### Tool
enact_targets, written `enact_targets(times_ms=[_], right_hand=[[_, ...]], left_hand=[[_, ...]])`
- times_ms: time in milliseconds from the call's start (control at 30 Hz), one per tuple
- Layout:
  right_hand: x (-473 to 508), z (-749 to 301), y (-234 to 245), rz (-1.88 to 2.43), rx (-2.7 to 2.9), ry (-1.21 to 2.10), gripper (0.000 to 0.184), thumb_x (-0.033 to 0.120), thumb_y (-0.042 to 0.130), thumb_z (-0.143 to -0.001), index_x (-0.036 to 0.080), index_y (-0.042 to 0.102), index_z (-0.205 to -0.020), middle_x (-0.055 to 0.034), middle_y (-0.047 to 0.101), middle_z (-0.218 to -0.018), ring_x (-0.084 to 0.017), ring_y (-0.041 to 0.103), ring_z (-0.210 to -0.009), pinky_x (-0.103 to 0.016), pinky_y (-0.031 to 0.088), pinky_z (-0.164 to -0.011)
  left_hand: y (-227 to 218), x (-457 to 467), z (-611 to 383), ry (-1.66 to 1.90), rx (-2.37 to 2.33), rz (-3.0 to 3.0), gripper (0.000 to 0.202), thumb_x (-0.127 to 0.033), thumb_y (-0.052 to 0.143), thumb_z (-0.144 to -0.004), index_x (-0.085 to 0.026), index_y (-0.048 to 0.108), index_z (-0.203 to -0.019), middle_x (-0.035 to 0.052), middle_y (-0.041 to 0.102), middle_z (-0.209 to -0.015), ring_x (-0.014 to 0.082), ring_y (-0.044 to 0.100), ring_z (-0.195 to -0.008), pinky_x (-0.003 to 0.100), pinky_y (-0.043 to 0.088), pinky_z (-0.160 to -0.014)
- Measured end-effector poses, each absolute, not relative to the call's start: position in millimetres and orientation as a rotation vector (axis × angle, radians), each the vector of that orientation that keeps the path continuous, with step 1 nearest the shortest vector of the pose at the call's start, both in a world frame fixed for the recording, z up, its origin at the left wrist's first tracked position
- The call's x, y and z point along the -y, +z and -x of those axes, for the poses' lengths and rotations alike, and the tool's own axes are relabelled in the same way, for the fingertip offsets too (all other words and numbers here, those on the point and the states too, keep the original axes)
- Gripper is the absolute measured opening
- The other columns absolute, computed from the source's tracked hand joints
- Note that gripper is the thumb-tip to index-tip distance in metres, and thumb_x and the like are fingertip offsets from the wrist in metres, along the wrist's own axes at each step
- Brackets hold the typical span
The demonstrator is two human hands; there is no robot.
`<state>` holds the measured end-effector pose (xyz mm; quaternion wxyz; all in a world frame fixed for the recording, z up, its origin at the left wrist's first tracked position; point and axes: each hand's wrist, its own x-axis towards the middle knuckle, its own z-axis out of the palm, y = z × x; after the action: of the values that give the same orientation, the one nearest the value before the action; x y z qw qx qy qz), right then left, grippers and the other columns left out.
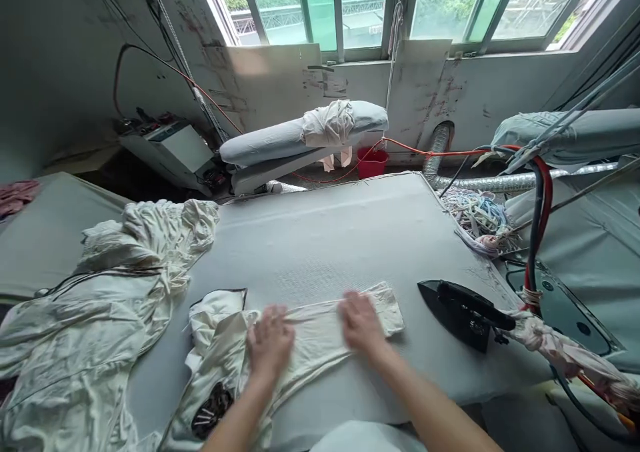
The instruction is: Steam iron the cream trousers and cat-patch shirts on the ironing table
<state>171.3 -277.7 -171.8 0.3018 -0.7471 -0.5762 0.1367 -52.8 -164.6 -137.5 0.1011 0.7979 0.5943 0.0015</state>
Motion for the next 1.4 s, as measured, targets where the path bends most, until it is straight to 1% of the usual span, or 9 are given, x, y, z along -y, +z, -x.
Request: enact_targets(times_ms=[167,267,367,500,633,900,1100,1267,1400], right_hand=[[277.4,-180.1,-188.6,2.066,1.412,0.161,0.053,0.016,0.046,-0.087,0.018,0.056,-0.139,-0.013,0.045,-0.154,-0.03,0.031,-0.149,-0.054,0.025,-0.122],[273.8,-160.6,-188.3,1.697,1.875,0.302,0.047,0.021,0.05,-0.085,0.024,0.064,-0.13,-0.0081,0.055,-0.147,-0.027,0.043,-0.142,-0.05,0.033,-0.12],[288.9,-194.5,-173.5,2.053,1.559,0.214,0.045,0.022,0.044,-0.089,0.015,0.065,-0.128,-0.0159,0.057,-0.143,-0.031,0.046,-0.139,-0.053,0.035,-0.116],[368.4,-318.2,-143.0,2.249,1.36,-0.087,0.055,0.045,0.039,-0.095,0.016,0.056,-0.138,-0.0149,0.052,-0.148,-0.032,0.041,-0.143,-0.054,0.031,-0.118],[429.0,-394.5,-120.9,2.543,1.272,0.376,0.062,0.067,0.05,-0.082,0.024,0.067,-0.124,-0.0153,0.072,-0.115,-0.036,0.069,-0.103,-0.047,0.055,-0.085],[321.6,-189.3,-49.5,2.427,1.56,0.993,0.029,0.049,0.054,-0.089,0.026,0.064,-0.103,-0.008,0.075,-0.096,-0.028,0.07,-0.09,-0.031,0.043,-0.07],[201.7,-48.7,-57.3,2.244,1.762,1.201,0.03,0.046,0.06,-0.088,0.022,0.061,-0.104,-0.0107,0.075,-0.098,-0.029,0.07,-0.09,-0.031,0.039,-0.066],[204.4,-128.4,-91.1,2.422,1.214,1.021,0.034,0.05,0.055,-0.09,0.02,0.06,-0.104,-0.0097,0.073,-0.098,-0.023,0.068,-0.088,-0.029,0.046,-0.07],[262.7,-239.4,-105.7,2.513,0.594,0.92,0.039,0.056,0.048,-0.091,0.019,0.058,-0.092,-0.0002,0.057,-0.061,-0.016,0.052,-0.049,-0.028,0.04,-0.048]], left_hand=[[-137.3,102.1,124.6,-0.111,-1.667,-2.333,0.025,-0.031,0.044,-0.088,-0.021,0.066,-0.095,0.0079,0.068,-0.103,0.0237,0.063,-0.101,0.031,0.045,-0.088],[-131.9,86.0,134.2,-0.117,-1.623,-2.185,0.027,-0.037,0.042,-0.088,-0.021,0.059,-0.075,0.0023,0.063,-0.076,0.0196,0.06,-0.077,0.028,0.041,-0.07],[-126.6,81.1,124.6,-0.116,-1.604,-2.105,0.029,-0.04,0.042,-0.086,-0.021,0.052,-0.066,-0.0006,0.054,-0.062,0.0178,0.054,-0.066,0.027,0.035,-0.062],[-115.4,81.8,114.8,-0.105,-1.523,-2.169,0.03,-0.043,0.045,-0.082,-0.022,0.047,-0.06,0.0001,0.053,-0.062,0.0186,0.052,-0.066,0.029,0.033,-0.063],[-106.8,75.1,123.2,0.071,-1.368,-2.116,0.034,-0.052,0.047,-0.078,-0.022,0.055,-0.065,0.0014,0.057,-0.067,0.0199,0.053,-0.073,0.029,0.037,-0.069],[-125.1,52.1,151.2,0.117,-1.23,-1.714,0.048,-0.067,0.054,-0.07,-0.019,0.058,-0.065,-0.0004,0.054,-0.064,0.0185,0.05,-0.068,0.027,0.037,-0.064],[-119.2,41.4,153.6,0.043,-1.158,-1.715,0.055,-0.073,0.053,-0.07,-0.019,0.063,-0.069,0.0015,0.058,-0.067,0.021,0.054,-0.069,0.029,0.038,-0.064],[-106.4,44.9,159.0,0.127,-1.155,-1.87,0.053,-0.069,0.053,-0.078,-0.02,0.071,-0.074,0.0059,0.065,-0.085,0.0227,0.059,-0.079,0.031,0.044,-0.072],[-112.8,65.4,161.1,0.204,-1.134,-1.712,0.05,-0.069,0.054,-0.081,-0.022,0.07,-0.082,0.003,0.066,-0.076,0.0206,0.059,-0.073,0.029,0.045,-0.066]])
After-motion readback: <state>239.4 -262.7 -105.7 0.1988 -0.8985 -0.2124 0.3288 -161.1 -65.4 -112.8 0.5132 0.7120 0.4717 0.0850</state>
